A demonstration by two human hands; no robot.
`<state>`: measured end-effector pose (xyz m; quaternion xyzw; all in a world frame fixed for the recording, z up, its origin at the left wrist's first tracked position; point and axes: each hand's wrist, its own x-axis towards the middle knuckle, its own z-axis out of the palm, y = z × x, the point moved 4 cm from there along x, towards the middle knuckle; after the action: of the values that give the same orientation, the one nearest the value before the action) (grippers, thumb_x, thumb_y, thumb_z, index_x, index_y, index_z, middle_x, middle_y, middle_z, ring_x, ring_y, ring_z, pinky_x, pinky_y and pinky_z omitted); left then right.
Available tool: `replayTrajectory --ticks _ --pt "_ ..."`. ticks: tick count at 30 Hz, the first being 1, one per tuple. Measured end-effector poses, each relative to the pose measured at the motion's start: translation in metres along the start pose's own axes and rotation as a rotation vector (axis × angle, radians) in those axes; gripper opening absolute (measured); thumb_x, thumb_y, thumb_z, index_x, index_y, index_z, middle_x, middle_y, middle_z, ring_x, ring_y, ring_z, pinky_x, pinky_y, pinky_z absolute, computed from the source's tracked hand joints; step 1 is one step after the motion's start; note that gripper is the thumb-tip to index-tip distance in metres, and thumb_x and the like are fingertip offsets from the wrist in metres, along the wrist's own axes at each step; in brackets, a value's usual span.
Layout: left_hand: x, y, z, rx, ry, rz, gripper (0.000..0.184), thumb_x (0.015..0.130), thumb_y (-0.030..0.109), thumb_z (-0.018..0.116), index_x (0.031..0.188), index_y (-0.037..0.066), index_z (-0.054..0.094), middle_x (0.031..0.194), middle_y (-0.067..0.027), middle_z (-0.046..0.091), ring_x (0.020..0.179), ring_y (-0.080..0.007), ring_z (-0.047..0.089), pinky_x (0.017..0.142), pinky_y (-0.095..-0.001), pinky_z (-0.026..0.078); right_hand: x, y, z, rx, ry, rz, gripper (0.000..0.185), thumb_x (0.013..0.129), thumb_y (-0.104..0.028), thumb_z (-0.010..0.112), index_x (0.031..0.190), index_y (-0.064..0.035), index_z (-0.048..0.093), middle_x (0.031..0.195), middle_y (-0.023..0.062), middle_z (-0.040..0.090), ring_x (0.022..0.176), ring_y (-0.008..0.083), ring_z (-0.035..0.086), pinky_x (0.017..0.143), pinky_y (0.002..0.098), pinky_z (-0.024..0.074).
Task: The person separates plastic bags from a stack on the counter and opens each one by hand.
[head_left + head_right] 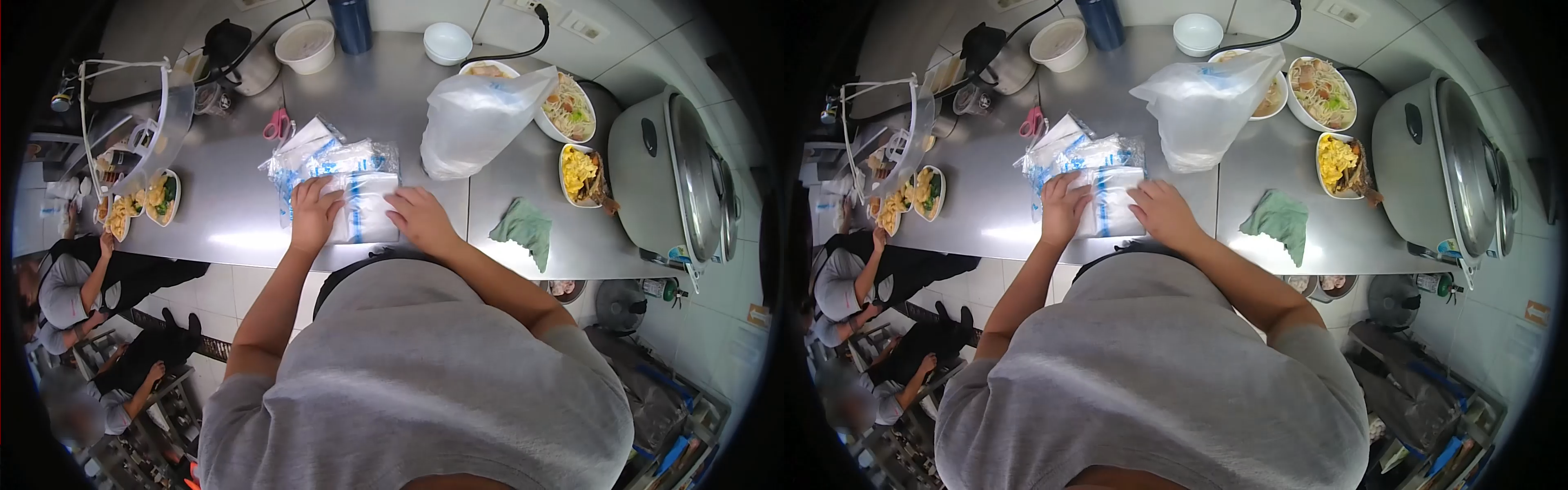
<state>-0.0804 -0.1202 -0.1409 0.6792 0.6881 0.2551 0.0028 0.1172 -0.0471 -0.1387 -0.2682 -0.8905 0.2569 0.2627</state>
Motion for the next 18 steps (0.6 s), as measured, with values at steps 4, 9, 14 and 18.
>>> replayTrajectory --ticks 4,9,14,18 --pt "0.016 0.006 -0.011 0.05 0.077 -0.02 0.018 0.067 0.008 0.069 0.08 0.007 0.057 0.117 -0.0065 0.053 0.116 -0.0292 0.043 0.097 -0.0477 0.028 0.038 -0.001 0.022 -0.145 -0.026 -0.033 0.034 0.072 -0.023 0.068 0.102 -0.0088 0.059 0.113 0.0074 0.05 0.106 0.0266 0.045 0.087 0.0379 0.0361" --pt "0.023 0.005 -0.041 -0.452 0.024 -0.354 0.013 0.075 0.0 0.064 0.085 0.005 0.056 0.081 -0.0065 0.064 0.081 -0.0259 0.063 0.077 -0.0296 0.048 0.08 -0.024 -0.003 0.103 0.036 -0.063 0.025 0.068 -0.02 0.072 0.087 -0.0066 0.06 0.097 0.0066 0.056 0.092 0.0249 0.052 0.078 0.0368 0.0408" --pt "0.025 0.025 -0.072 -0.951 0.0 -0.558 0.012 0.074 -0.001 0.068 0.083 0.003 0.06 0.084 -0.0051 0.063 0.084 -0.0146 0.06 0.076 -0.0279 0.046 0.08 -0.042 -0.042 0.52 -0.158 0.209 0.018 0.067 -0.012 0.074 0.07 -0.004 0.058 0.076 0.0037 0.059 0.075 0.0172 0.057 0.064 0.0291 0.0447" --pt "0.025 0.043 -0.097 -1.016 -0.051 -0.388 0.01 0.073 -0.003 0.068 0.078 0.003 0.061 0.085 -0.0041 0.062 0.082 -0.0122 0.058 0.076 -0.0256 0.045 0.072 -0.071 -0.077 0.735 -0.193 0.152 0.02 0.068 -0.011 0.075 0.073 -0.0046 0.057 0.077 0.0009 0.058 0.074 0.0118 0.055 0.064 0.0261 0.0437"
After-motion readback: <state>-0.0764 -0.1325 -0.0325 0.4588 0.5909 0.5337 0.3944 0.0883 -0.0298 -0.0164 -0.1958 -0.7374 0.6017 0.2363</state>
